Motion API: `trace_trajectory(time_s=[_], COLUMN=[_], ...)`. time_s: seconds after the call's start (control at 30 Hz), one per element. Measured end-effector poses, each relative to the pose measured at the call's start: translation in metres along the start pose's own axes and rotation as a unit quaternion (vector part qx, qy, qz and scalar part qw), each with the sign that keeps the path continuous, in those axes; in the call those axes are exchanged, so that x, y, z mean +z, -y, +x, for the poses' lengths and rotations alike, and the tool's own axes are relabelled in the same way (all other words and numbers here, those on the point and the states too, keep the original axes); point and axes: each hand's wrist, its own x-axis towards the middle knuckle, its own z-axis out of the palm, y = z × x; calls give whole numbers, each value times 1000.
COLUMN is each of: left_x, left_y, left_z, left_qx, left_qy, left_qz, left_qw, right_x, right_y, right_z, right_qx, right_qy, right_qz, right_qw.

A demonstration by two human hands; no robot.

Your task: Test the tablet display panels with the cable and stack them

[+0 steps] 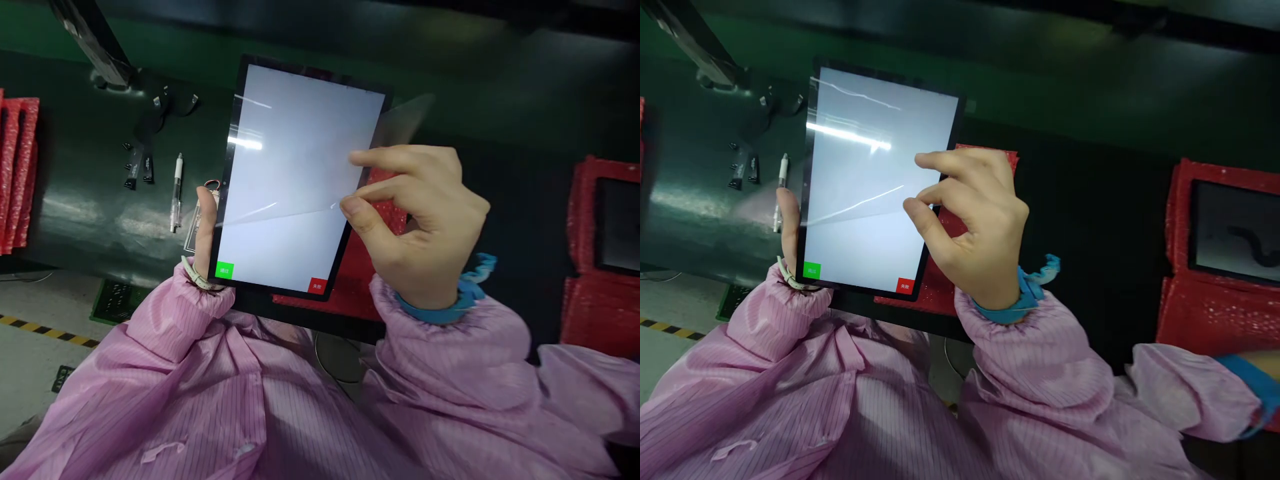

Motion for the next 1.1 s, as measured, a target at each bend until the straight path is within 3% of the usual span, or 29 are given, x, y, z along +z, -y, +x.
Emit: trace_trajectory(time_s=[0.13, 0.3, 0.5, 0.67, 0.8, 0.87, 0.93, 1.0, 1.1], left_x=[-7, -16, -18, -17, -15, -15, -16, -17, -19], left_y=[3, 6, 7, 5, 4, 4, 5, 5, 5], left_z=[4, 5, 3, 4, 4, 4, 4, 3, 1], left_qx=[17, 19, -3, 33, 13, 8, 14, 12, -16], left_qy=[55, 25, -10, -29, -44, -42, -44, -32, 15], left_qz=[-18, -17, -7, 6, 35, 38, 35, 31, 43], left_qw=[998, 999, 1000, 999, 998, 998, 998, 999, 999], right_x=[12, 17, 16, 13, 4, 0, -2, -1, 8], right_y=[-8, -19, -24, -26, -27, -26, -23, -18, -5], right_z=[-10, -17, -21, -20, -18, -18, -18, -17, -16], right_qx=[20, 47, 58, -13, -123, -145, -143, -126, -69], right_qy=[-76, -152, -134, -107, -3, 69, 98, 68, -3], right_qz=[7, 86, 83, 102, 95, 126, 156, 129, 4], right_qw=[997, 983, 986, 989, 988, 979, 972, 981, 998])
